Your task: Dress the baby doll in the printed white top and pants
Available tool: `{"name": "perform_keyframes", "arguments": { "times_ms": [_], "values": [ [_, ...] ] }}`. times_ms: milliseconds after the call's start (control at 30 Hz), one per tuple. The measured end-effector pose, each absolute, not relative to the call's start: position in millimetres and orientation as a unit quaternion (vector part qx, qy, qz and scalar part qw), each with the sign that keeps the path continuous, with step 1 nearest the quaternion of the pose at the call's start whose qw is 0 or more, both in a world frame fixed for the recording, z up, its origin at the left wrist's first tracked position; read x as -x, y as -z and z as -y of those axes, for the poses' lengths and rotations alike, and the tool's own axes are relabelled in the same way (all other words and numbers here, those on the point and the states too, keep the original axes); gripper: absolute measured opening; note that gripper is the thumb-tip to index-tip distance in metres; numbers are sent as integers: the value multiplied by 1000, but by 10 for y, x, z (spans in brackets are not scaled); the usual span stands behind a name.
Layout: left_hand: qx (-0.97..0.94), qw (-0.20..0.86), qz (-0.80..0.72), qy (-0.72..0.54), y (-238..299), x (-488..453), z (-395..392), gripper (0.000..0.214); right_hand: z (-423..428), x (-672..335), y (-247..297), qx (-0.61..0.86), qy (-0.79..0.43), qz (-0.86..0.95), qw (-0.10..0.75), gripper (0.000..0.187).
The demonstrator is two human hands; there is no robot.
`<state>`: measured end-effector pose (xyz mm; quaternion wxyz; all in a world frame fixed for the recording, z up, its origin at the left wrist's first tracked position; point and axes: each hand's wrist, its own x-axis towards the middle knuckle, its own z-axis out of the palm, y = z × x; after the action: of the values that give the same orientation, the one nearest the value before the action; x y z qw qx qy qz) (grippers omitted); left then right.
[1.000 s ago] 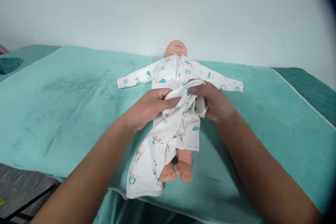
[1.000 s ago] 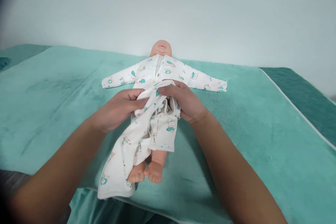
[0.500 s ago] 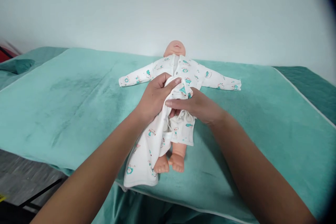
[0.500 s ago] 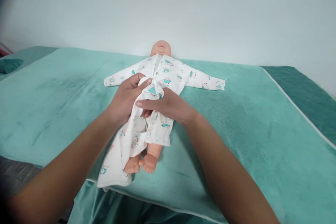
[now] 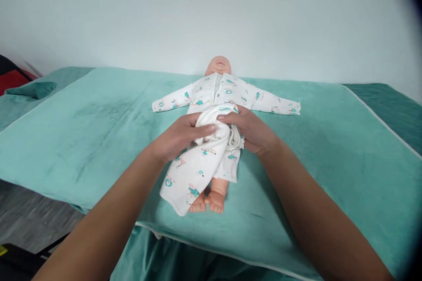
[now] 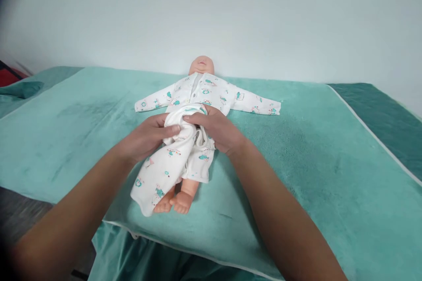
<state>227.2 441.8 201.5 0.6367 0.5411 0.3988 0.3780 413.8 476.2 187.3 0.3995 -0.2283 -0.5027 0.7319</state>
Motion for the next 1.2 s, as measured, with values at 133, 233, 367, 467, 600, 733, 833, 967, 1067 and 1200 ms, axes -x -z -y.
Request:
{"name": "perform_keyframes", "arguments": {
  "times_ms": [133,233,367,467,600,733,833,967,1067,1200],
  "values": [
    [-466,643,-346,-499,-1993,-2382,-4409,32,-4743,-4133,-1865,216,-730,524,381,35],
    [-455,642,-340,-515,-2008,-2459,-4445,34,-4759,-4202,-1883,203,-718,577,333,43],
    [-447,624,-375,-519,-2020,-2462,-4456,34,-4767,-4296,-1970,192,-671,681,220,55],
    [-462,610,-411,-496,-2046,-2384,-4398,37,-4754,-4298,-1970,204,-653,696,217,50],
    [-543,599,-467,-359,-2130,-2245,-4271,33,-4751,-4223,-1859,212,-674,617,348,40],
    [-548,611,-463,-334,-2125,-2205,-4187,30,-4754,-4169,-1854,219,-662,606,383,36],
    [-483,624,-432,-436,-2038,-2252,-4184,31,-4747,-4186,-1927,232,-652,652,309,41],
    [-441,616,-418,-502,-1965,-2344,-4215,33,-4733,-4230,-1943,252,-647,690,208,39],
    [-429,626,-404,-510,-1971,-2378,-4231,35,-4732,-4219,-1878,255,-689,625,263,28],
    [-454,635,-412,-470,-2026,-2344,-4237,39,-4742,-4165,-1821,233,-741,541,322,25]
  ]
}}
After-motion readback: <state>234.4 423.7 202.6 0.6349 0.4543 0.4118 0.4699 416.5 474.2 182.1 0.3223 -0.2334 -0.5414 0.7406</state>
